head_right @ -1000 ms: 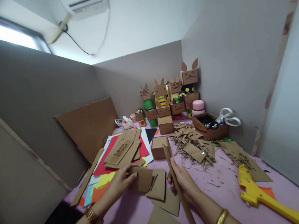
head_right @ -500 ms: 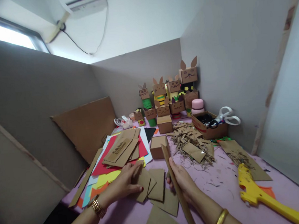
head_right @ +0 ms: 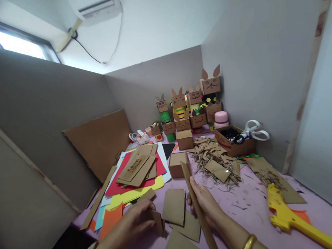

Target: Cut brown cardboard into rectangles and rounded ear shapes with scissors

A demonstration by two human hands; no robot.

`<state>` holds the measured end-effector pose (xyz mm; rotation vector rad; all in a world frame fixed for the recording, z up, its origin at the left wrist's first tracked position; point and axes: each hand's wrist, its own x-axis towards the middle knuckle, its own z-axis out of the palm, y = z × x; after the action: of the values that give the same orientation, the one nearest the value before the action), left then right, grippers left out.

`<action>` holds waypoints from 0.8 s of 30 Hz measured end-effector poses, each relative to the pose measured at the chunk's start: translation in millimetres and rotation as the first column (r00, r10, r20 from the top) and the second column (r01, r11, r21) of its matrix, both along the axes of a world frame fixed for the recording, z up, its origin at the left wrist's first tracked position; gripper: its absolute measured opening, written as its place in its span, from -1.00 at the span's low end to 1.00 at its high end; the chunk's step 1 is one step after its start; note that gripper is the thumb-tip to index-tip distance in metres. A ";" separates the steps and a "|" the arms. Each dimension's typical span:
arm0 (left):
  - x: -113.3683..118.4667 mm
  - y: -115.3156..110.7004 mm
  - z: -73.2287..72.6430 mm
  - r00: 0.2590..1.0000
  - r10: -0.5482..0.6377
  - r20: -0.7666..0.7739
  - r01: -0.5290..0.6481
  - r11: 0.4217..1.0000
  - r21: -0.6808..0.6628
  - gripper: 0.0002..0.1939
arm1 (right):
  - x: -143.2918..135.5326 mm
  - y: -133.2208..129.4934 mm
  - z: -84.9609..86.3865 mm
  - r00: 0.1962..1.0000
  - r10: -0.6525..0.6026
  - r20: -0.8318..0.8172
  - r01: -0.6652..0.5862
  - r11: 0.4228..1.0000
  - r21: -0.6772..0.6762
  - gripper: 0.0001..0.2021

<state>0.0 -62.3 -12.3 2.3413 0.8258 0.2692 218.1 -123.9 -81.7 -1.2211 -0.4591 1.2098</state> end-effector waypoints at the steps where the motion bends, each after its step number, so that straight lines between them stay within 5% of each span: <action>1: -3.4 0.9 -2.2 1.000 0.025 0.008 -0.025 1.000 0.007 -0.86 | 0.0 -0.4 0.3 1.000 0.003 0.001 -0.003 1.000 -0.002 -0.51; 7: -9.0 18.6 -16.2 0.954 0.294 -0.047 -0.283 0.945 0.164 -0.82 | -0.2 -0.8 -2.2 1.000 0.002 0.015 -0.002 1.000 -0.003 -0.52; 10: -6.7 24.4 -20.3 0.940 0.334 -0.065 -0.320 0.933 0.165 -0.81 | -0.1 -0.2 -4.8 0.999 -0.002 0.035 0.002 1.000 0.008 -0.48; 16: -9.1 26.1 -19.7 0.922 0.371 -0.116 -0.376 0.926 -0.031 -0.59 | 1.0 0.5 -4.1 0.999 -0.001 0.038 0.001 1.000 -0.003 -0.50; 24: 7.9 27.0 6.5 0.962 0.273 -0.025 -0.264 0.894 -0.363 -0.53 | 0.6 1.4 2.5 1.000 -0.030 0.010 0.030 0.999 -0.023 -0.55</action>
<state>7.8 -35.3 -5.8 1.8738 1.0884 0.2384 218.7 -122.5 -79.3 -1.2499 -0.4333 1.1877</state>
